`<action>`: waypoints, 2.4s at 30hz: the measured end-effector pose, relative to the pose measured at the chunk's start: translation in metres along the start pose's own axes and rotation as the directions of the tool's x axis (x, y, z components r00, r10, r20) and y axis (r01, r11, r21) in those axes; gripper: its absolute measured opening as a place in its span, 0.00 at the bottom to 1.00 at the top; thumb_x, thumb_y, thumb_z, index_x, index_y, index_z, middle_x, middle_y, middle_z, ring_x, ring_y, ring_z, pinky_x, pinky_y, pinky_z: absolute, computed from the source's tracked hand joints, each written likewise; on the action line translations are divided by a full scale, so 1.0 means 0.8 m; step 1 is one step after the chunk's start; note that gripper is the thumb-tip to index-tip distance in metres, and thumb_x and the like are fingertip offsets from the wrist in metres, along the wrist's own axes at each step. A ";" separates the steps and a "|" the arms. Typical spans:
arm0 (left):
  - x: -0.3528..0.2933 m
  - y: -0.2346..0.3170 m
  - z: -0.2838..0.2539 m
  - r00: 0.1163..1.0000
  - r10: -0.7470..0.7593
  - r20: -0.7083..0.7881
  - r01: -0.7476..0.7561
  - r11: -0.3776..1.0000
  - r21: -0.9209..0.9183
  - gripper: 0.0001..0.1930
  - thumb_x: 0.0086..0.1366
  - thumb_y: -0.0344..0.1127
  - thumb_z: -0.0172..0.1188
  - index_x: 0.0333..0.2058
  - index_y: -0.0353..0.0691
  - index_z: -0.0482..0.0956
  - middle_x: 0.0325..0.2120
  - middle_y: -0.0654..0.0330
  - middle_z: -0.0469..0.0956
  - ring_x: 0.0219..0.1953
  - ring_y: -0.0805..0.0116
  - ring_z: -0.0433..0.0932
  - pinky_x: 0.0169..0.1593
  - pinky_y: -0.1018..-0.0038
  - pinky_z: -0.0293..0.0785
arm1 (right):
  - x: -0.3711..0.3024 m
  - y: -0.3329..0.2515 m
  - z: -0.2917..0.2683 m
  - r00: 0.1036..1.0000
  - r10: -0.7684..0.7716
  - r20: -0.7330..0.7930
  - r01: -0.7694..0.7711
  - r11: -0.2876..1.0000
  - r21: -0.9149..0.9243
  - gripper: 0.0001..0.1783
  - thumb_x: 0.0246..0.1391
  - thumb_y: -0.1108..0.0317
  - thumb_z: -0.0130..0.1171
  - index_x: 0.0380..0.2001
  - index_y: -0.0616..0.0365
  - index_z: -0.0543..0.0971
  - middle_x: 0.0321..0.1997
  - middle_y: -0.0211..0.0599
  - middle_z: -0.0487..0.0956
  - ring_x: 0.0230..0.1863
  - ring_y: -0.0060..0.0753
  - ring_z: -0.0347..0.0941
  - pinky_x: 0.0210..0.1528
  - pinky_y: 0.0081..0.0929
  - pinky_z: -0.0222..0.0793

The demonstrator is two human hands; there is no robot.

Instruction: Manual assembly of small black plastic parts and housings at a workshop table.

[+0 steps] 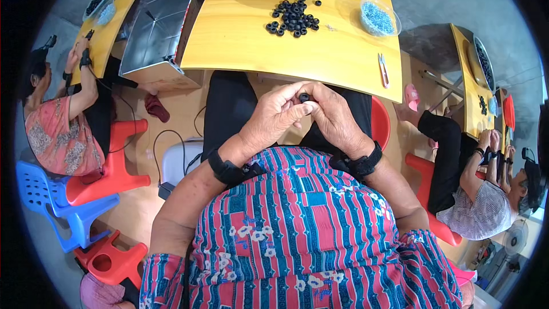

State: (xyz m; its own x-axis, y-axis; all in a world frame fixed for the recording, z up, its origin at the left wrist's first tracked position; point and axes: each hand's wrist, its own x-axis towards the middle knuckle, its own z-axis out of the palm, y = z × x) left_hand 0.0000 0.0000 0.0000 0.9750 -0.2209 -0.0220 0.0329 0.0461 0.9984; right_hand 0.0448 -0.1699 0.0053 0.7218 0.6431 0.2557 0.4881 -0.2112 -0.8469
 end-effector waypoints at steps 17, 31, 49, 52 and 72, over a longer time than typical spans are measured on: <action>0.005 -0.001 0.021 0.984 0.092 -0.150 -0.093 0.996 -0.002 0.18 0.65 0.31 0.55 0.53 0.33 0.71 0.34 0.64 0.76 0.26 0.83 0.71 0.30 0.86 0.70 | -0.002 0.010 -0.008 0.929 0.342 0.143 -0.359 0.733 0.578 0.10 0.63 0.65 0.48 0.40 0.61 0.72 0.33 0.33 0.74 0.32 0.28 0.71 0.38 0.26 0.68; 0.005 0.002 0.010 0.957 0.197 -0.211 -0.149 0.964 0.221 0.09 0.57 0.24 0.62 0.37 0.37 0.80 0.27 0.69 0.68 0.28 0.81 0.65 0.31 0.84 0.64 | -0.005 0.017 -0.014 0.853 0.335 0.401 -0.485 0.221 0.846 0.20 0.61 0.52 0.51 0.42 0.59 0.73 0.23 0.23 0.67 0.21 0.17 0.58 0.37 0.29 0.69; 0.001 -0.004 0.004 0.955 0.208 -0.210 -0.150 0.954 0.260 0.08 0.56 0.23 0.63 0.35 0.35 0.80 0.27 0.67 0.68 0.29 0.80 0.66 0.33 0.84 0.66 | -0.007 0.021 -0.013 0.842 0.335 0.422 -0.525 0.334 0.783 0.20 0.61 0.54 0.52 0.41 0.62 0.74 0.24 0.23 0.68 0.22 0.17 0.61 0.39 0.29 0.72; 0.001 -0.005 0.004 0.956 0.203 -0.212 -0.149 0.958 0.247 0.07 0.55 0.24 0.63 0.35 0.35 0.80 0.27 0.68 0.68 0.29 0.81 0.66 0.33 0.84 0.66 | -0.008 0.021 -0.010 0.846 0.339 0.412 -0.511 0.292 0.808 0.19 0.61 0.54 0.52 0.41 0.62 0.74 0.25 0.24 0.68 0.23 0.17 0.61 0.39 0.27 0.71; 0.006 0.009 0.017 1.000 -0.025 0.013 0.025 1.000 -0.002 0.22 0.66 0.40 0.56 0.54 0.33 0.70 0.28 0.65 0.73 0.25 0.83 0.68 0.29 0.84 0.68 | -0.009 0.004 -0.014 0.990 0.128 0.052 -0.135 0.978 0.161 0.12 0.59 0.66 0.48 0.43 0.61 0.71 0.36 0.45 0.75 0.36 0.42 0.74 0.39 0.31 0.70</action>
State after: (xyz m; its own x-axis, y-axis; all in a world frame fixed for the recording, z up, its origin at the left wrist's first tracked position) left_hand 0.0021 -0.0139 0.0075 0.9709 -0.2350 -0.0465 0.0581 0.0427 0.9974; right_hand 0.0468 -0.1835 0.0059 0.7520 0.6480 0.1206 0.3011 -0.1749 -0.9374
